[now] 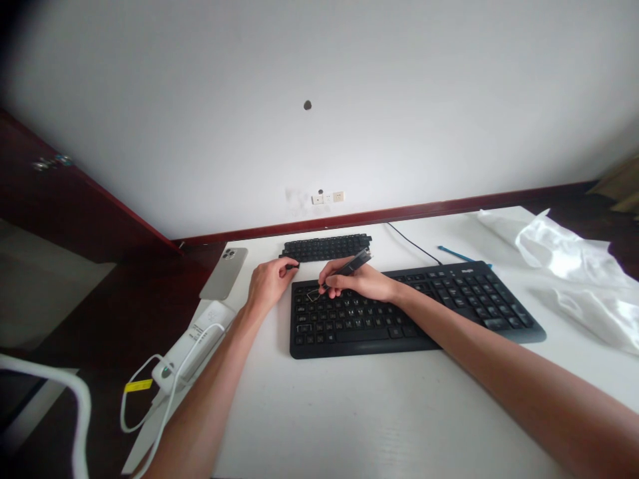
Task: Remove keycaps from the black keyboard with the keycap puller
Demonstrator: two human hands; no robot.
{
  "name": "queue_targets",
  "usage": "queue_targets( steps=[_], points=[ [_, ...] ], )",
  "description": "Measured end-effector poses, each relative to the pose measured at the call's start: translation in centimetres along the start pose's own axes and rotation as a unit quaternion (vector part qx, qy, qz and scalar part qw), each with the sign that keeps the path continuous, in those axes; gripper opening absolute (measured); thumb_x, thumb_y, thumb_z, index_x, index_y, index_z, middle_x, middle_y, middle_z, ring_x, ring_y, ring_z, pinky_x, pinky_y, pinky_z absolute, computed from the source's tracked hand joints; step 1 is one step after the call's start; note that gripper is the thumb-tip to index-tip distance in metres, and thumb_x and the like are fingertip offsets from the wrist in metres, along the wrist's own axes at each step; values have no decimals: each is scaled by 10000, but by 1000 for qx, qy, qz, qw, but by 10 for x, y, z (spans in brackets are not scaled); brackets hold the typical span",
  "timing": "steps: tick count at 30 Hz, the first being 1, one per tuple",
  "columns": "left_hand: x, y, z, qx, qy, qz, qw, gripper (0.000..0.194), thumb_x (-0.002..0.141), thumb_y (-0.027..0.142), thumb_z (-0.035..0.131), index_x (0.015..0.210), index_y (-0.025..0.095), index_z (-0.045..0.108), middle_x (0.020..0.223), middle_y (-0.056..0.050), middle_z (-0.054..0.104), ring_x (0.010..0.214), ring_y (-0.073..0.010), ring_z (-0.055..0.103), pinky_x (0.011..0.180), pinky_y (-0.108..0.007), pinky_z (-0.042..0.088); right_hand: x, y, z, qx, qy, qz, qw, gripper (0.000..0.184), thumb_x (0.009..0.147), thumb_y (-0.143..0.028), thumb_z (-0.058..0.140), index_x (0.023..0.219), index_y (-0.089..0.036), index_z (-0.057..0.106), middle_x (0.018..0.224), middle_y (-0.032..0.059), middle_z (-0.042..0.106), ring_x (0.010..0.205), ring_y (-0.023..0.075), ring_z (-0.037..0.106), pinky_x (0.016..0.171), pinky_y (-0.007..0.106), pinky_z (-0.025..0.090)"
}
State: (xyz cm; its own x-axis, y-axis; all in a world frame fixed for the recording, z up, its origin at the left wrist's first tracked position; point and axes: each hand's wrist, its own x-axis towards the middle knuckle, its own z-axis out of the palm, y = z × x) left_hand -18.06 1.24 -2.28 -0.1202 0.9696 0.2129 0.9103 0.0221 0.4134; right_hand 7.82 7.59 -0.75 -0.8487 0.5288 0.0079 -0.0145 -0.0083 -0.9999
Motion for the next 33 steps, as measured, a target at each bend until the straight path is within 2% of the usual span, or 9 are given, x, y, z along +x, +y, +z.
queue_targets(
  steps=[10, 13, 19, 26, 33],
  points=[
    [2, 2, 2, 7, 3, -9, 1000, 132, 958, 318, 733, 1085, 307, 768, 748, 38, 688, 709, -164, 644, 680, -277, 395, 0, 3, -1, -4, -2, -3, 1000, 261, 966, -396, 734, 1024, -143, 761, 997, 105, 798, 781, 159, 713, 708, 274, 586],
    [1, 1, -2, 11, 8, -18, 1000, 198, 947, 348, 753, 1141, 312, 735, 759, 45, 676, 738, -166, 655, 704, -272, 414, 0, 3, -1, -8, -3, -2, 1000, 268, 967, -407, 733, 1027, -148, 762, 1002, 104, 798, 784, 164, 715, 702, 280, 588],
    [-3, -11, -11, 20, 26, -31, 999, 400, 888, 344, 824, 1234, 296, 628, 953, 21, 697, 838, -173, 670, 747, -268, 442, -1, 0, 0, -16, -6, -3, 1000, 278, 969, -419, 731, 1029, -149, 761, 1003, 100, 795, 787, 165, 714, 708, 284, 586],
    [-2, -19, -7, 22, 22, -59, 998, 430, 898, 384, 817, 1228, 282, 561, 909, 35, 679, 830, -177, 673, 734, -270, 432, 0, 0, 0, -13, -7, -7, 1000, 277, 961, -417, 740, 1023, -148, 763, 1002, 101, 798, 779, 161, 715, 703, 280, 585],
    [0, -16, -6, 4, 22, -62, 998, 386, 906, 351, 810, 1216, 295, 586, 877, 44, 699, 826, -179, 680, 722, -275, 421, 1, -3, 1, -10, -7, -14, 1000, 265, 949, -404, 747, 1012, -147, 768, 998, 99, 800, 772, 161, 718, 701, 286, 598]
  ],
)
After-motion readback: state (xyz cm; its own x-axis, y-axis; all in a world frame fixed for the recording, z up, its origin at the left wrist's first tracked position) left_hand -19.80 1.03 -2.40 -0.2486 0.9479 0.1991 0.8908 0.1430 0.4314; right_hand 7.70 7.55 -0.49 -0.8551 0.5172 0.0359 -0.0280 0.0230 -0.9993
